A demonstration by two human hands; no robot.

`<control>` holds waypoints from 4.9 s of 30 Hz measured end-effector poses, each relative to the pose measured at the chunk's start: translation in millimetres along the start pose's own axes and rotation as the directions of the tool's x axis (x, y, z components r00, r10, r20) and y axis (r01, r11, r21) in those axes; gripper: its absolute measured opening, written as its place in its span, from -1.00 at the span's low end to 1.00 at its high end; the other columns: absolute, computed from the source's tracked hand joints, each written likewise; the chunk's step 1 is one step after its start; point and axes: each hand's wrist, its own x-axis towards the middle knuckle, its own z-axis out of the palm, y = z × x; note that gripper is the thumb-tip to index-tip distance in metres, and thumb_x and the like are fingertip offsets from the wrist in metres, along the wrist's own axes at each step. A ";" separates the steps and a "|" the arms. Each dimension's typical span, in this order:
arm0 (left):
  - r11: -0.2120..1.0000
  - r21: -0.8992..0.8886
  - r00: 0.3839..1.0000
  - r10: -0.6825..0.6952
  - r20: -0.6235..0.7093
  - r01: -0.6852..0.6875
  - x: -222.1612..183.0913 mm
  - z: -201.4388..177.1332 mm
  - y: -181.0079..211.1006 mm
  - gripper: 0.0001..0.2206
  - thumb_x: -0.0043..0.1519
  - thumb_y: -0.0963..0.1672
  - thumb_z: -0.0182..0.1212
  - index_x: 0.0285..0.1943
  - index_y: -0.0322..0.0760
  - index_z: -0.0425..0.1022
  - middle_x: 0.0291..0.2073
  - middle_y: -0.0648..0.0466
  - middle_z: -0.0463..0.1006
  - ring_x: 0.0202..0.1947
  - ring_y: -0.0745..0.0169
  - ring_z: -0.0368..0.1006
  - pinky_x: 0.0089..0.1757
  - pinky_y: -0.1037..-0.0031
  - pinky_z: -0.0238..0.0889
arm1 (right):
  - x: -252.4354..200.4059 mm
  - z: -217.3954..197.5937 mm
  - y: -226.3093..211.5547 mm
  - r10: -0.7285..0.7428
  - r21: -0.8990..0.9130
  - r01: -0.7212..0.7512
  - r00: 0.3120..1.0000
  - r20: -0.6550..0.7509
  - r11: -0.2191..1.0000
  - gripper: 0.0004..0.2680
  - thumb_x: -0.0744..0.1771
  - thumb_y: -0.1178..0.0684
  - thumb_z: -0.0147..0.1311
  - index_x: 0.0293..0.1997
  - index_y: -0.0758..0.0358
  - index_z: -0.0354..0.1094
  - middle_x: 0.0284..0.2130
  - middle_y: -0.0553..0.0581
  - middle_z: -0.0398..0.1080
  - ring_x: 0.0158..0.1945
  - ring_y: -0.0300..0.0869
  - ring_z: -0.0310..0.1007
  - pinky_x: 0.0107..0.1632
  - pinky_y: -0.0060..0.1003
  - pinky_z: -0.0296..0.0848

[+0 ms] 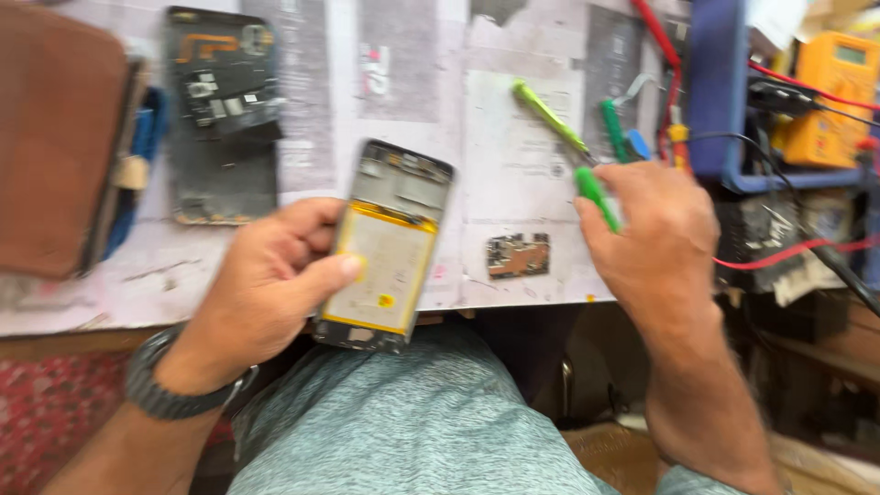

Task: The person disassembles a smartphone by removing the motherboard and a small metal bracket using a green plastic pry tool. They then reinsert the motherboard into the phone chassis and place the bracket back into position.

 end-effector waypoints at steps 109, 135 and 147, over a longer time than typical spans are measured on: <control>0.928 0.356 0.994 -0.094 -0.052 0.106 36.2 43.9 47.0 -0.66 0.27 -0.08 -0.01 -0.38 -0.39 0.61 -0.65 0.07 0.58 -0.68 0.43 0.48 -0.57 0.58 0.42 | 74.2 85.5 -5.7 -0.541 0.898 -0.440 0.752 0.376 0.012 -0.81 0.45 0.06 0.05 0.15 0.33 0.30 -0.15 -0.01 0.42 -0.06 -0.34 0.42 0.07 -0.39 0.49; 0.984 0.173 0.998 0.056 -0.014 -0.052 43.2 13.9 11.1 -0.74 0.40 -0.11 0.05 -0.11 -0.40 0.61 -0.43 0.14 0.59 -0.47 0.51 0.43 -0.40 0.62 0.36 | 72.6 71.6 -8.1 -0.487 0.873 -0.482 0.782 0.389 -0.076 -0.72 0.42 0.06 0.10 0.19 0.48 0.30 -0.17 0.11 0.48 -0.20 -0.35 0.45 -0.20 -0.46 0.51; 0.985 0.161 0.998 0.059 0.001 -0.059 43.3 11.2 6.9 -0.75 0.41 -0.11 0.04 -0.09 -0.41 0.60 -0.41 0.14 0.59 -0.45 0.53 0.41 -0.40 0.63 0.35 | 73.1 70.5 -8.4 -0.479 0.873 -0.478 0.790 0.382 -0.092 -0.71 0.41 0.05 0.12 0.18 0.48 0.29 -0.19 0.17 0.51 -0.24 -0.36 0.49 -0.26 -0.48 0.52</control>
